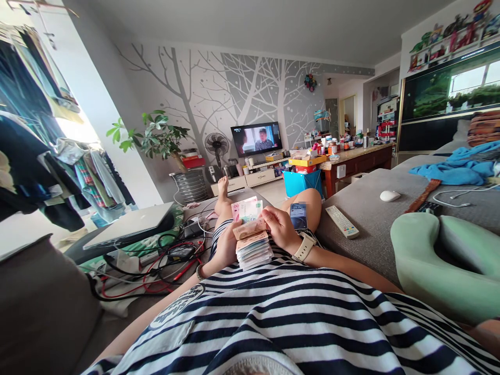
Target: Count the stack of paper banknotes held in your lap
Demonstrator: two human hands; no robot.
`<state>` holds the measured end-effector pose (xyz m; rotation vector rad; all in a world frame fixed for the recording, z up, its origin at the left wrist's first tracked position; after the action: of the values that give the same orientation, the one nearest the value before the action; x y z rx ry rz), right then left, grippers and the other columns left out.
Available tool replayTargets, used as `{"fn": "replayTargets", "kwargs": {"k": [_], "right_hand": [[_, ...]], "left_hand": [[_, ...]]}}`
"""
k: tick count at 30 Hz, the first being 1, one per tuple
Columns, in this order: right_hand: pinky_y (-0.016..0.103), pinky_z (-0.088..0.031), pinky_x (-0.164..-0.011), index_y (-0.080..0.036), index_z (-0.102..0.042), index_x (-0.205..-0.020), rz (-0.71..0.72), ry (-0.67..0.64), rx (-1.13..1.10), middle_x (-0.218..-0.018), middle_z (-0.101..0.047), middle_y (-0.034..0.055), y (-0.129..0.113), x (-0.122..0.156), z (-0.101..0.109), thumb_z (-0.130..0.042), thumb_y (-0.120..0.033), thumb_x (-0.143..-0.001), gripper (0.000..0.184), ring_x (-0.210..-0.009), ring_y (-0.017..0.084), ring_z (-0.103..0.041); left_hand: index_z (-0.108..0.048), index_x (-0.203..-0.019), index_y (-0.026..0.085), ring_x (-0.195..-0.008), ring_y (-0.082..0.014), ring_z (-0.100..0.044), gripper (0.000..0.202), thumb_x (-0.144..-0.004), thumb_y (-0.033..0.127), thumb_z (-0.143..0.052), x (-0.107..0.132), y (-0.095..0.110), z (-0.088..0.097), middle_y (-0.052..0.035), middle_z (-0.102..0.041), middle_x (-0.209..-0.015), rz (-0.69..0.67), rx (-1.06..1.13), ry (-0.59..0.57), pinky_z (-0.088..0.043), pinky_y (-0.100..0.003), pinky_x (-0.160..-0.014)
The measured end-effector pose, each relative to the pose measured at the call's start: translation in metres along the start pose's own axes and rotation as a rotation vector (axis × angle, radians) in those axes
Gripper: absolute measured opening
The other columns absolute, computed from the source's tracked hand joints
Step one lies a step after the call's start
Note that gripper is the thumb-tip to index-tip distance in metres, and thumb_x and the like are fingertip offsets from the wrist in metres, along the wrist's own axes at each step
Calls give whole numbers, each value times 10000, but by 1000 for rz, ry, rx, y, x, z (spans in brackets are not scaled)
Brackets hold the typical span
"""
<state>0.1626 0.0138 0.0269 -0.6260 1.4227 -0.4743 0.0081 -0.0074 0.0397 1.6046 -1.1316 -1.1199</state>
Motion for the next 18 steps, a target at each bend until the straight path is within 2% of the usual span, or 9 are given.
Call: {"fn": "replayTargets", "kwargs": {"k": [2,5,9,11,14,16,18], "right_hand": [[278,-392,-553,-204,-576,-729,-13,2,-9,-591,-535,5,1,-1,0,-441,-649,-940,511,-544,144,-474],[268,-395,-574,-207,-519,-686,-31,81,29,-578,-512,-14,6,-4,2,-541,-621,-902,468,-560,138,-483],[259,-375,-563,-207,-502,-688,-90,154,113,-607,-513,-18,18,-9,5,-608,-617,-849,453,-580,136,-472],[257,-364,-550,-210,-494,-682,-95,136,139,-600,-504,-19,23,-9,5,-604,-613,-848,450,-578,138,-463],[256,-335,-527,-216,-461,-659,-80,122,154,-576,-472,-24,24,-9,5,-583,-596,-865,450,-561,137,-441],[259,-329,-529,-217,-450,-653,-69,117,148,-569,-465,-25,21,-8,5,-566,-578,-884,444,-554,137,-438],[263,-335,-539,-218,-448,-657,-56,105,131,-574,-469,-22,17,-7,4,-546,-561,-905,435,-558,140,-447]], "left_hand": [[-468,-496,202,-506,-116,-413,352,-838,162,-539,-2,-3,1,49,-434,-448,34,-12,55,-406,-290,-625],[-543,-550,198,-572,-152,-527,254,-800,185,-591,-3,-4,3,43,-487,-456,45,-6,81,-444,-293,-667],[-627,-681,202,-726,-221,-644,74,-732,248,-656,-8,-12,1,28,-562,-508,56,84,-31,-491,-327,-747],[-634,-731,205,-746,-228,-659,128,-673,296,-702,-11,-17,0,21,-609,-567,71,148,-94,-500,-339,-750],[-641,-746,195,-684,-197,-638,209,-610,313,-746,-14,-21,0,16,-641,-616,58,190,-125,-495,-316,-702],[-624,-661,189,-613,-163,-581,153,-641,299,-729,-13,-18,2,22,-610,-575,21,157,-90,-474,-286,-657],[-594,-561,190,-589,-147,-524,183,-707,258,-679,-11,-12,5,23,-564,-525,-32,72,-44,-455,-265,-637]]}}
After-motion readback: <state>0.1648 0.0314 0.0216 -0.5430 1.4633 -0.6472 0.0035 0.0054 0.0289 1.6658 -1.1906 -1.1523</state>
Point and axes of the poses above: each hand's wrist, its own x-axis away from the middle knuckle, its own z-axis out of the back of the hand, y = z × x, the point moved 3 cm from there along -x, towards the middle knuckle
